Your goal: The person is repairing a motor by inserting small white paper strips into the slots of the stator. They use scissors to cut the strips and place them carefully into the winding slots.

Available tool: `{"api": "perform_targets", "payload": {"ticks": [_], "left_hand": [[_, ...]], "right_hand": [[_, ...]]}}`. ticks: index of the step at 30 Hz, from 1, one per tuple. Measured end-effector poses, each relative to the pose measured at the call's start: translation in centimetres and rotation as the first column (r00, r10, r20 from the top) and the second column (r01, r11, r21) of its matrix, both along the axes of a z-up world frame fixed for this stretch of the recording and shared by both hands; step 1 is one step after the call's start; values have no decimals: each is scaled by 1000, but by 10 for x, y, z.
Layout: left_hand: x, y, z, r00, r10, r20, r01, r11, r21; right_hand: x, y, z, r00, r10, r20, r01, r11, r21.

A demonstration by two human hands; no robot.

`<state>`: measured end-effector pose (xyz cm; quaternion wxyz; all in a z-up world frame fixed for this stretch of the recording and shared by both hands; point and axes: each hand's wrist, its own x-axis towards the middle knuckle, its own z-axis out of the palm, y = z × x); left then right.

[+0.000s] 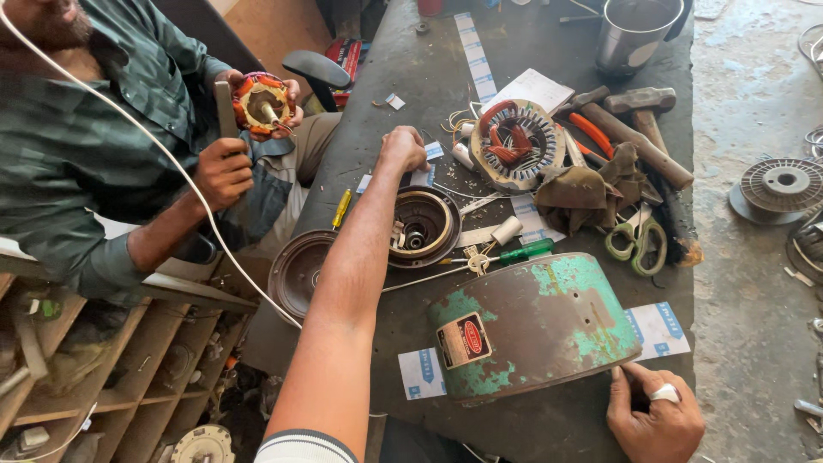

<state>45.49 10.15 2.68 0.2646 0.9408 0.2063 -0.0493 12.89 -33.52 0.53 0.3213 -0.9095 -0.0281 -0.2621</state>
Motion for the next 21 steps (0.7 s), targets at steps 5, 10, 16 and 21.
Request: {"api": "perform_targets", "payload": {"ticks": [5,10,16,21], "left_hand": [[8,14,-19,992,17,128,-1,993,-121],[1,34,-6,993,85,85,-60,962,-265],[-28,6,34,964,-4,-265,-6,999,-38],[-40,-35,61,933,250,-258,-260,966,-4]], "right_hand": [[-1,-3,0,1000,-10,-20,10,1000,-26],[-3,-3,-2,999,-18,-33,17,1000,-21],[-2,-7,-9,999,-20,-30,19,1000,-15],[1,-7,-12,1000,-3,13,3,1000,-8]]}}
